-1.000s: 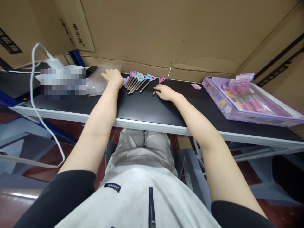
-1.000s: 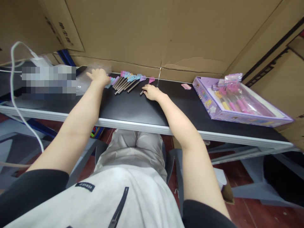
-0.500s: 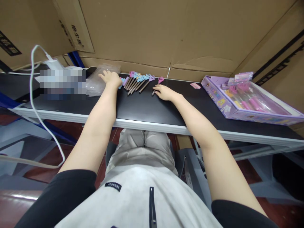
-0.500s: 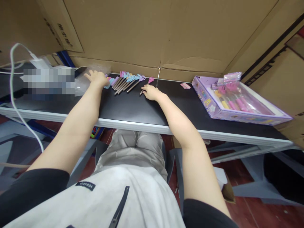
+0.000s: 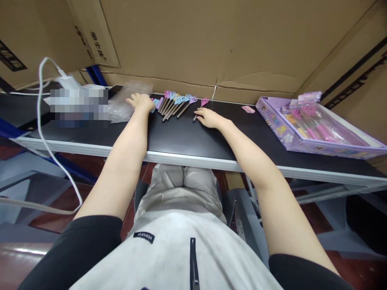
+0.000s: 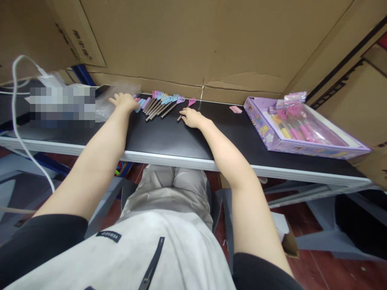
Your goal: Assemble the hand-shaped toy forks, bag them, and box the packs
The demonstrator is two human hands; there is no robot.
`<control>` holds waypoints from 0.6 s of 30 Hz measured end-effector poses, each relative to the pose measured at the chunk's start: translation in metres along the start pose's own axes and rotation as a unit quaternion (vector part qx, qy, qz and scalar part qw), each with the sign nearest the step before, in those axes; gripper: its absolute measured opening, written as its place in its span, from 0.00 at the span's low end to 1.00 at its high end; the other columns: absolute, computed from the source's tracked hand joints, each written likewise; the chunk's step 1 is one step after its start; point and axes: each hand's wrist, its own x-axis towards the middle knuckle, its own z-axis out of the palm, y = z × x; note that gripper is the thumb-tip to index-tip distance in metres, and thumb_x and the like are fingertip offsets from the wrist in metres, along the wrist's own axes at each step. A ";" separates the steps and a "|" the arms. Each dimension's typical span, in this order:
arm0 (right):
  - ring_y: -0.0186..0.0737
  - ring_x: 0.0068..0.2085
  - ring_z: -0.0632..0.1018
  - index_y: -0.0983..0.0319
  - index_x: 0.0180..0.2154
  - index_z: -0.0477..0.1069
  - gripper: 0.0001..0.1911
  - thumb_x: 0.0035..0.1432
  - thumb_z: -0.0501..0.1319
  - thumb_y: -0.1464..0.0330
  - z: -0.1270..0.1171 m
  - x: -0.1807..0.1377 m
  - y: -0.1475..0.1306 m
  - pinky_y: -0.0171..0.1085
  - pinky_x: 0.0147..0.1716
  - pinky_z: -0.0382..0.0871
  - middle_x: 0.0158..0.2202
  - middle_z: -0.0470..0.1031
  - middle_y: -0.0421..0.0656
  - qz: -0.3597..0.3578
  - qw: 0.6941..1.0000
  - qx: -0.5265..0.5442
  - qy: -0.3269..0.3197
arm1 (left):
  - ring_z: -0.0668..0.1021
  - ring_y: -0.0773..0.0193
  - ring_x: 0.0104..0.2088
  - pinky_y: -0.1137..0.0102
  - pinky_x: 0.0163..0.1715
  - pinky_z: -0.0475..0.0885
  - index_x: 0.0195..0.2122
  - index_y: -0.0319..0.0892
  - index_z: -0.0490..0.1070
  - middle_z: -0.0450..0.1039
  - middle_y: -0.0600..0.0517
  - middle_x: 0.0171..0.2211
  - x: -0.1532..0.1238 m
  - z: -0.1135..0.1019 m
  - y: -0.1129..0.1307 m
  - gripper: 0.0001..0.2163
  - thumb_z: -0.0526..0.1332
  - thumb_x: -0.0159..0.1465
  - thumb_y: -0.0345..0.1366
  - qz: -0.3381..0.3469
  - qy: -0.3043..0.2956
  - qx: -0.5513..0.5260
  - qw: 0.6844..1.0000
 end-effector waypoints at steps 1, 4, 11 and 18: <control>0.53 0.78 0.68 0.66 0.74 0.70 0.28 0.78 0.53 0.72 0.000 0.000 0.000 0.51 0.78 0.62 0.77 0.65 0.55 0.000 1.000 -0.001 0.000 | 0.56 0.32 0.79 0.34 0.77 0.46 0.74 0.28 0.66 0.56 0.23 0.78 0.000 0.000 -0.001 0.36 0.56 0.69 0.44 0.000 0.001 -0.008 1.000; 0.54 0.77 0.68 0.67 0.74 0.70 0.28 0.77 0.53 0.72 0.001 0.001 0.001 0.52 0.77 0.62 0.77 0.64 0.56 -0.001 1.000 -0.002 -0.002 | 0.56 0.30 0.79 0.29 0.75 0.46 0.75 0.34 0.67 0.60 0.26 0.77 0.000 -0.001 -0.002 0.37 0.58 0.68 0.49 0.001 0.008 -0.038 0.999; 0.55 0.78 0.67 0.67 0.75 0.68 0.29 0.78 0.53 0.72 0.000 0.000 -0.001 0.53 0.78 0.61 0.78 0.63 0.57 0.002 1.000 0.002 -0.005 | 0.51 0.26 0.80 0.28 0.75 0.40 0.76 0.40 0.68 0.58 0.32 0.79 -0.002 -0.005 -0.002 0.47 0.62 0.59 0.61 0.019 0.021 -0.099 0.995; 0.54 0.78 0.66 0.67 0.75 0.68 0.29 0.77 0.54 0.72 0.001 0.002 0.002 0.53 0.78 0.61 0.78 0.63 0.56 0.001 1.000 0.004 -0.002 | 0.59 0.27 0.79 0.25 0.74 0.48 0.72 0.43 0.71 0.67 0.33 0.75 -0.005 -0.008 0.007 0.32 0.60 0.69 0.51 0.029 0.060 -0.201 0.977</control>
